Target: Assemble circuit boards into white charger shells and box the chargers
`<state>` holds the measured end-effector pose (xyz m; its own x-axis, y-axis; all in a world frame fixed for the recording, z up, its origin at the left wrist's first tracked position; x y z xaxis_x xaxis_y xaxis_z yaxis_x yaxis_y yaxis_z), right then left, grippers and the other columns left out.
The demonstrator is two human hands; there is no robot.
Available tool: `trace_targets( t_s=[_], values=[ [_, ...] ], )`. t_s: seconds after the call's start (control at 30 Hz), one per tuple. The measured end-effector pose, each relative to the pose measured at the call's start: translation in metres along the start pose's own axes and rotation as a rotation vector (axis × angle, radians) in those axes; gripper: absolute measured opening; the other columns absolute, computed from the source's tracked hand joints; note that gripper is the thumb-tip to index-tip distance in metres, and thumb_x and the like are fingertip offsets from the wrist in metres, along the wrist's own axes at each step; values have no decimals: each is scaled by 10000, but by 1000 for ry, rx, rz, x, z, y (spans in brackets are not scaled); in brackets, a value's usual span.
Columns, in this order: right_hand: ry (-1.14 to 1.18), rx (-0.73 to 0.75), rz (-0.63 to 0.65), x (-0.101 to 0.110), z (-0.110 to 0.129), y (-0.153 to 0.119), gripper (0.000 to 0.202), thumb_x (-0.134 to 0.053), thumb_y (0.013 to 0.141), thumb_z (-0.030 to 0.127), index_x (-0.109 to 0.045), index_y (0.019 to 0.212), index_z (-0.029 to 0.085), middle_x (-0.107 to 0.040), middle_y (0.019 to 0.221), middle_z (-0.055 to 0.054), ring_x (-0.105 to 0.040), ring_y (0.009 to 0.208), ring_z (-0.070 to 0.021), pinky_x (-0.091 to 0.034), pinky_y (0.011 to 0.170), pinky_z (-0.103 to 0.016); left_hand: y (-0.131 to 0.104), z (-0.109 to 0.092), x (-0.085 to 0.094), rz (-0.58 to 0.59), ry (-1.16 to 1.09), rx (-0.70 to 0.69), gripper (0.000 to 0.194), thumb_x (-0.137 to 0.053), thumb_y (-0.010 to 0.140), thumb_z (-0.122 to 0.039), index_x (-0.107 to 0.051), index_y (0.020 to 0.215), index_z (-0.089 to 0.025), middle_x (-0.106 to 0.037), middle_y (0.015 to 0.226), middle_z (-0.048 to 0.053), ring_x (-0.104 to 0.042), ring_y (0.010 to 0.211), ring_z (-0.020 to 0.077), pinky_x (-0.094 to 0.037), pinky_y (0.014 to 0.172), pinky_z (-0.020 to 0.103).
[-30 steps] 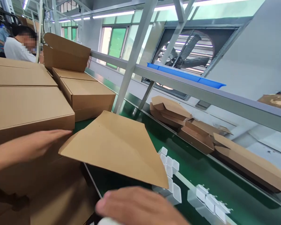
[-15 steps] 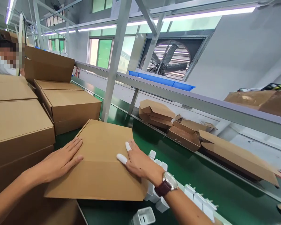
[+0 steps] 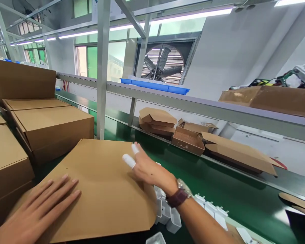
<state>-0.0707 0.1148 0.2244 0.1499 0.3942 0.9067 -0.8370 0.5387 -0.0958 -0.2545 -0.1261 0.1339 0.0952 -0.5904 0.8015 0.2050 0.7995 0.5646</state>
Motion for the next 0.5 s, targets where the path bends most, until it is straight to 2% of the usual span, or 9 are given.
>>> trace_targets(
  t_s=[0.07,0.13,0.17,0.23,0.3,0.33,0.4,0.5],
  values=[
    [-54,-13,83,-12,5,8,929,-398,1030,710,-206,1666,61,-94,1737,-206,-100,1612,-380,-177,1310,-571,8,-13,-7,19,82,-13,974,-500,921,-763,-232,1680,-215,-420,1653,97,-449,1484,408,-420,1173,548],
    [-79,-26,156,-23,5,12,976,-399,1027,718,-179,1656,5,-67,1730,-231,-90,1616,-372,-142,1317,-557,13,-20,-21,31,192,-8,956,-683,869,-586,-286,1665,-236,-437,1646,104,-497,1436,421,-452,1114,545],
    [-69,-20,175,-26,5,12,980,-388,1031,715,-154,1655,-5,-50,1731,-232,-76,1620,-359,-126,1321,-545,14,-22,-27,10,238,-16,953,-719,837,-525,-319,1654,-241,-453,1637,113,-518,1408,432,-459,1086,552],
    [-20,22,169,-26,3,9,947,-383,1041,700,-148,1664,26,-57,1739,-212,-63,1624,-334,-116,1324,-531,13,-24,-31,-87,283,-63,907,-681,825,-561,-401,1620,-225,-500,1604,138,-557,1353,454,-458,1042,558],
    [28,89,167,-22,3,-1,898,-425,1039,682,-192,1672,89,-90,1747,-183,-71,1627,-314,-133,1323,-524,10,-27,-24,-206,284,-142,829,-538,878,-660,-501,1560,-190,-577,1537,153,-608,1291,441,-461,1002,523],
    [41,110,180,-19,1,-9,901,-481,1019,683,-216,1673,123,-107,1750,-167,-89,1625,-315,-145,1321,-524,9,-27,-17,-237,276,-168,778,-483,912,-659,-556,1514,-173,-621,1492,153,-638,1256,421,-462,988,501],
    [59,110,216,-11,-3,-28,1001,-640,926,696,-231,1676,175,-135,1752,-152,-153,1614,-343,-183,1311,-526,11,-26,1,-257,250,-187,630,-452,979,-568,-654,1392,-137,-712,1372,148,-704,1168,365,-465,977,459],
    [120,105,268,2,-10,-60,1262,-867,712,663,-205,1684,205,-209,1739,-159,-228,1587,-402,-222,1291,-537,20,-18,27,-236,158,-174,413,-429,1074,-393,-726,1190,-130,-812,1140,113,-780,971,276,-497,913,394]
  ],
)
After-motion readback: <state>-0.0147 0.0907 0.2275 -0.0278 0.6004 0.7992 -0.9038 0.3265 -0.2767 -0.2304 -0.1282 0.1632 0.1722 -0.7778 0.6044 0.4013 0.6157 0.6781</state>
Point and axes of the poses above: each hand's wrist, its own y-axis towards the middle knuckle, its own x-axis out of the back of the hand, z = x × y, the point moved 5 cm from there along y, towards the middle knuckle
